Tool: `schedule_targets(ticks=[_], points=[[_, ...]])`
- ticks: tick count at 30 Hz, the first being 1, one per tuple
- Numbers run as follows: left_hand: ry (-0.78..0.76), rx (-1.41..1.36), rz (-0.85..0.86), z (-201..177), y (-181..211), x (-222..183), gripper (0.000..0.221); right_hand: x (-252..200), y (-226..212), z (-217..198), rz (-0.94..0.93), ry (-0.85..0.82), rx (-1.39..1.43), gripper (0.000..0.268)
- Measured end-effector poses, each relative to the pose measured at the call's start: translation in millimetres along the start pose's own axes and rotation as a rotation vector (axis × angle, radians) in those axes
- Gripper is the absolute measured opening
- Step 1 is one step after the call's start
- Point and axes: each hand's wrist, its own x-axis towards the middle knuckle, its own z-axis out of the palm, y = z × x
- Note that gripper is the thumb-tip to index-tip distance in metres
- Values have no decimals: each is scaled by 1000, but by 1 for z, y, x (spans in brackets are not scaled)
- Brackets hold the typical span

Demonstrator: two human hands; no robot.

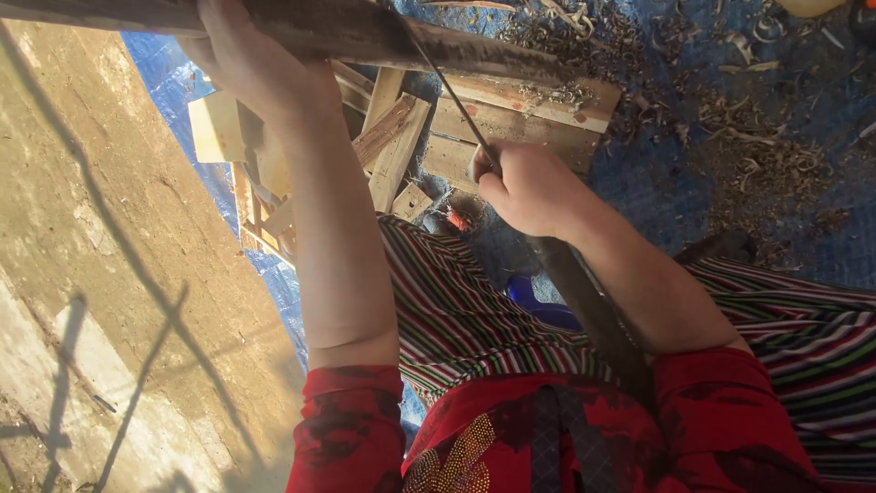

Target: A person is shaving a long strip of wood using a large curved blade while sitting on a tarp on the ground.

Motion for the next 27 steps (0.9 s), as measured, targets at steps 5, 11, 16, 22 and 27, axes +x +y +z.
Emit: schedule_targets(ticks=[5,11,16,22,27], points=[[233,88,-63,17,4,-15,66,54,94,13,111,10,144,11],[107,83,195,27,2,-11,21,86,171,20,316,139,249,21],[229,155,62,27,0,-8,51,7,-5,3,49,-32,-81,13],[150,120,157,-3,-7,7,31,81,139,19,299,11,236,14],[198,127,110,13,3,7,26,89,179,23,320,96,160,19]])
